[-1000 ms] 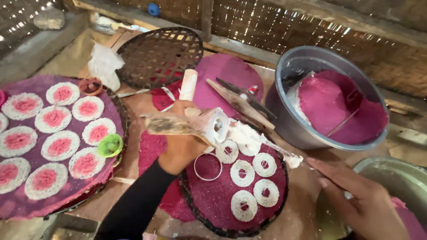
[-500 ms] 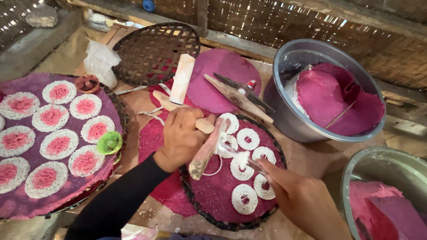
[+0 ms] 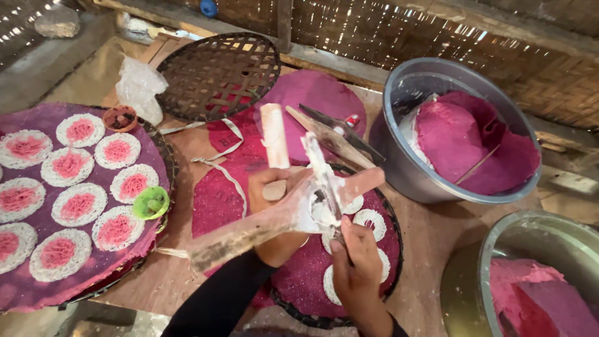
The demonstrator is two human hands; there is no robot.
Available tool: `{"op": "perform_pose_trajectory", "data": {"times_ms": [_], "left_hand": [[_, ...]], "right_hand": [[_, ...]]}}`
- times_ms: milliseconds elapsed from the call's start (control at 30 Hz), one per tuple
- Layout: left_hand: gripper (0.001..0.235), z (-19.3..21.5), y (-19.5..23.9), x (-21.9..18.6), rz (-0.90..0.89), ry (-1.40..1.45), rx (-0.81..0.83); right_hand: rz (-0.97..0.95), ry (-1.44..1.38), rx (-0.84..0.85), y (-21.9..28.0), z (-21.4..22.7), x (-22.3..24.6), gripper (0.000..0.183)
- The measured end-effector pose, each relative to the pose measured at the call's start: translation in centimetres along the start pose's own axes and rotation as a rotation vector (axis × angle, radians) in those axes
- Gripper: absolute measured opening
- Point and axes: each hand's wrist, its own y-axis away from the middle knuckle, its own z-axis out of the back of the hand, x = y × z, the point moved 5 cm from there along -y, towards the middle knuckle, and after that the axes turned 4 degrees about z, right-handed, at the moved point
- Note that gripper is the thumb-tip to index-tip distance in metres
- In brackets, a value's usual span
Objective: The person applies a white paste to small wooden frames, presses them into trays containing circular patterns of snacks to lift and transfer the snacks, and applies a red paste or liquid using a small brush-like tool to the center of the snacks. The person handles the snacks individually and in groups using the wooden tools, and also manipulates pink dough-like material from a large bowl.
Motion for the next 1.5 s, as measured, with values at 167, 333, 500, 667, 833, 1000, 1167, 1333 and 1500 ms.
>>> {"op": "perform_pose_trajectory", "data": {"times_ms": [167,333,500,667,833,1000,1167,1333,1500], "left_hand": [[0.069,1.0,-1.4,-0.3,0.010,-0.089,-0.076],[0.065,3.2,-3.7,-1.2,-0.026,-0.110,-0.084],[0.054,3.8,-4.5,-1.8,-0.158,-0.544,-0.037],[0.049,1.7,-4.0,-1.9,-0.116,-0.320,0.163],[0.044,1.3,-4.6,-1.8,-0.118,-0.290,0.135],[0.038,1.9,-5.3,-0.4,-0.065,-0.207,0.122],[0.033,2.6,-5.4,0.1,0.053,-0.004,0.139],[0.028,4.1,-5.6,-0.6,0.179,0.403,0.181],[0.023,5.8,-7.8,-1.4,0.100,0.935,0.401]], "right_hand": [[0.076,-0.053,0.028,2.2,-1.5,-0.2,0.047],[0.012,-0.031,0.130,4.6,-0.5,-1.6,0.043],[-0.083,0.109,0.155,4.5,4.0,-4.1,0.037],[-0.401,-0.010,0.193,3.8,4.0,-5.0,0.040],[-0.286,-0.120,0.187,4.0,2.5,-2.5,0.038],[-0.497,-0.053,0.313,5.2,3.6,-3.6,0.042],[-0.419,0.224,0.092,-0.7,11.7,-6.4,0.040],[-0.423,0.826,0.314,-11.1,13.3,-17.0,0.030],[-0.123,0.756,0.176,-12.7,10.6,-18.8,0.032]]}}
